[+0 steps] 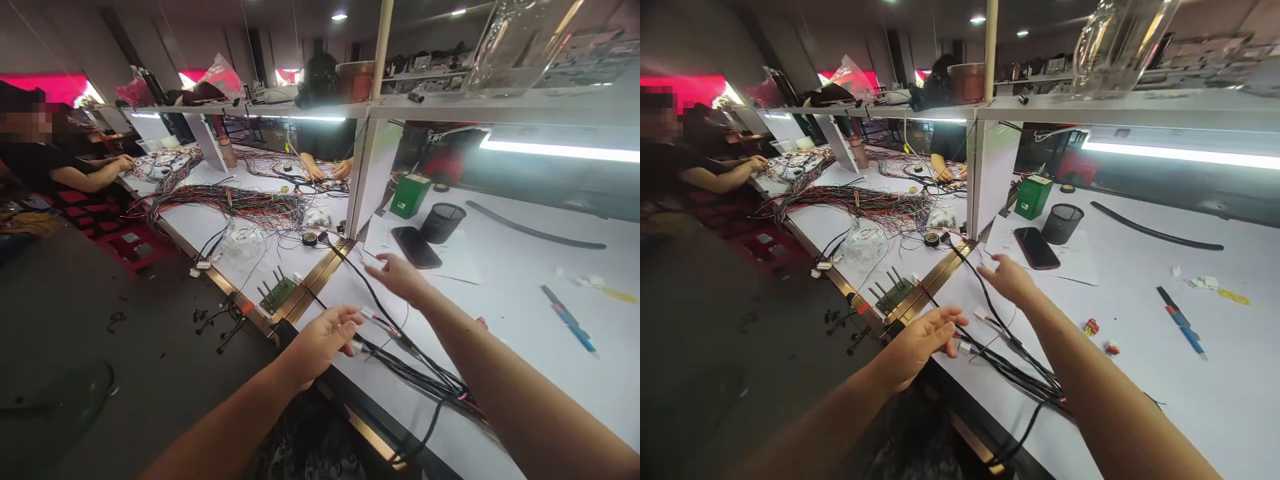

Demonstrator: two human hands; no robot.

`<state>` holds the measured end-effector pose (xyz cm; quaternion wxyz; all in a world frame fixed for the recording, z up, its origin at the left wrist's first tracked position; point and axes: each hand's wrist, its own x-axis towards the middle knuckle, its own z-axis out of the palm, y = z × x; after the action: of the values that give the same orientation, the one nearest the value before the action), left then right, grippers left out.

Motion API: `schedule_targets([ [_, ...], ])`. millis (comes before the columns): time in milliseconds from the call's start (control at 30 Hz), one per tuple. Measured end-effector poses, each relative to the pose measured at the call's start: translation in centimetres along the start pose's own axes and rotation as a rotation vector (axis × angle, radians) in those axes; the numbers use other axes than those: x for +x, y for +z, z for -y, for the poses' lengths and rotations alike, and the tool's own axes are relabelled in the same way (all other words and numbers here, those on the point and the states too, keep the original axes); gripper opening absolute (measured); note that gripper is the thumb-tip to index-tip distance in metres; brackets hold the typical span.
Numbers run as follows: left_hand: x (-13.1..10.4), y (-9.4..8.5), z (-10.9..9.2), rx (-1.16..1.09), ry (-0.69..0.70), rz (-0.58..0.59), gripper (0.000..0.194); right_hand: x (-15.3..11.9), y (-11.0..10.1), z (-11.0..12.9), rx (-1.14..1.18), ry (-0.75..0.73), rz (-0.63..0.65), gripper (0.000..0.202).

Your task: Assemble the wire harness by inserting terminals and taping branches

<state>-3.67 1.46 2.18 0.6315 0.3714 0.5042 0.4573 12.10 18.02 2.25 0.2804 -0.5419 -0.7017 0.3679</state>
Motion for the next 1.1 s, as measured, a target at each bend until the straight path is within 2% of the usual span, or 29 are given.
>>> schedule_targets([
  [67, 0.1, -1.4, 0.4, -0.016, -0.011, -0.044, 0.036, 1.1, 1.2, -1.7, -0.064, -0.033, 0.072, 0.032],
  [133, 0.2, -2.7, 0.5, -0.029, -0.016, -0.081, 0.033, 1.4, 2.2, -2.4, -0.121, -0.106, 0.134, 0.022],
  [233, 0.3, -4.1, 0.1, -0.098, -0.008, -0.141, 0.032, 1.1, 2.3, -1.5, -0.154, -0.128, 0.090, 0.032],
  [367, 0.5, -5.5, -1.2, -0.202, 0.040, -0.231, 0.033, -1.0, -0.6, 1.6, -0.182, -0.112, -0.043, 0.040],
  [467, 0.8, -6.4, -2.8, -0.281, 0.105, -0.280, 0.036, -4.4, -3.3, 3.9, -0.345, -0.224, -0.121, 0.033],
  [567, 0.7, -7.1, -4.8, -0.353, 0.151, -0.299, 0.045, -8.3, -4.4, 5.0, -0.453, -0.352, -0.128, 0.028],
  [667, 0.1, -8.1, -6.7, -0.396, 0.220, -0.289, 0.050, -11.5, -3.5, 4.7, -0.507, -0.537, -0.090, 0.029],
  [767, -0.7, -9.5, -8.0, -0.357, 0.231, -0.273, 0.047, -13.7, -1.1, 4.0, -0.498, -0.749, -0.011, 0.031],
  [833, -0.9, -10.3, -8.3, -0.280, 0.212, -0.292, 0.042, -14.8, 0.7, 3.6, -0.467, -0.812, 0.054, 0.031],
  [933, -0.4, -11.0, -8.1, -0.153, 0.200, -0.364, 0.040, -15.6, 3.1, 3.6, -0.400, -0.765, 0.199, 0.033],
  [1000, 0.2, -11.1, -7.6, -0.068, 0.152, -0.359, 0.048, -15.3, 4.2, 3.8, -0.307, -0.645, 0.266, 0.036],
  [1067, 0.7, -11.1, -7.1, 0.002, 0.083, -0.306, 0.050, -14.3, 4.6, 3.9, -0.164, -0.457, 0.243, 0.038],
  [1100, 1.0, -11.1, -7.1, 0.028, 0.059, -0.278, 0.044, -13.6, 4.5, 3.9, -0.074, -0.355, 0.207, 0.039],
])
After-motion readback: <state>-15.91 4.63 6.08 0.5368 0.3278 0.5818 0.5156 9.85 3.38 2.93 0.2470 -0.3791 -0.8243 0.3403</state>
